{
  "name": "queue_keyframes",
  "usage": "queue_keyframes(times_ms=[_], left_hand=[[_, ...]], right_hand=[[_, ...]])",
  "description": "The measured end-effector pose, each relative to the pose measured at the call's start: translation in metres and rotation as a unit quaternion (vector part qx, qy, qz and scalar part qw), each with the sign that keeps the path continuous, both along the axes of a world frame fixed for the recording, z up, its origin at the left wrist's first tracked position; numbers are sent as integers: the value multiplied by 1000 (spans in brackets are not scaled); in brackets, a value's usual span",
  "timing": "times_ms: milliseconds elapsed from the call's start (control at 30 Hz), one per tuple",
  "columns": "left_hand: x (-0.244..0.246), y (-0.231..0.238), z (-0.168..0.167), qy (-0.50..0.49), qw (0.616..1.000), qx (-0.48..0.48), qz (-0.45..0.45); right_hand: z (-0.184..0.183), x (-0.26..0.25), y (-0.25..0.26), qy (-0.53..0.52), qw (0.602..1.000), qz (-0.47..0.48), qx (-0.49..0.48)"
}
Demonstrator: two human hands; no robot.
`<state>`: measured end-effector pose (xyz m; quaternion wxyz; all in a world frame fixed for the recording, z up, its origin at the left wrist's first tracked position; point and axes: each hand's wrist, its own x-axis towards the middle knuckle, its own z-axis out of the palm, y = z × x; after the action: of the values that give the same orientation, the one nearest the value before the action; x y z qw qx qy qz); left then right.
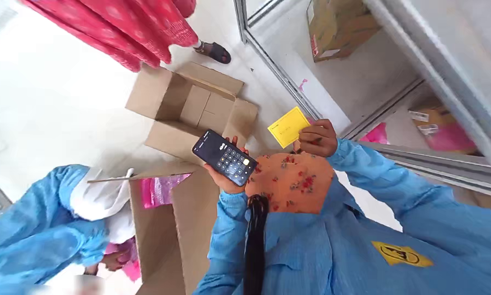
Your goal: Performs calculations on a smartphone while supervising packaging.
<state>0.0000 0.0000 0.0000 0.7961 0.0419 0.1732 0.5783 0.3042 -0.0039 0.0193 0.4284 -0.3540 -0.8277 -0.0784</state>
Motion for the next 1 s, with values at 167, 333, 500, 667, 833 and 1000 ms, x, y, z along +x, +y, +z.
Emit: queue_keyframes(times_ms=[167,333,500,667,833,1000], left_hand=[[14,-7,168,-20,996,17,-89],[57,-22,285,-49,978,36,-202],[128,-39,313,-51,962,16,-267],[218,-54,303,-50,971,-10,-233],[295,-77,281,-56,978,-47,-198],[328,-102,269,-30,983,-47,-173]], right_hand=[[165,4,-43,28,998,-59,19],[258,23,-72,24,993,-117,24],[259,125,-93,-16,980,-191,-50],[221,239,-98,-60,936,-277,-209],[202,277,-103,-13,927,-190,-324],[198,300,-96,298,888,-97,-337]])
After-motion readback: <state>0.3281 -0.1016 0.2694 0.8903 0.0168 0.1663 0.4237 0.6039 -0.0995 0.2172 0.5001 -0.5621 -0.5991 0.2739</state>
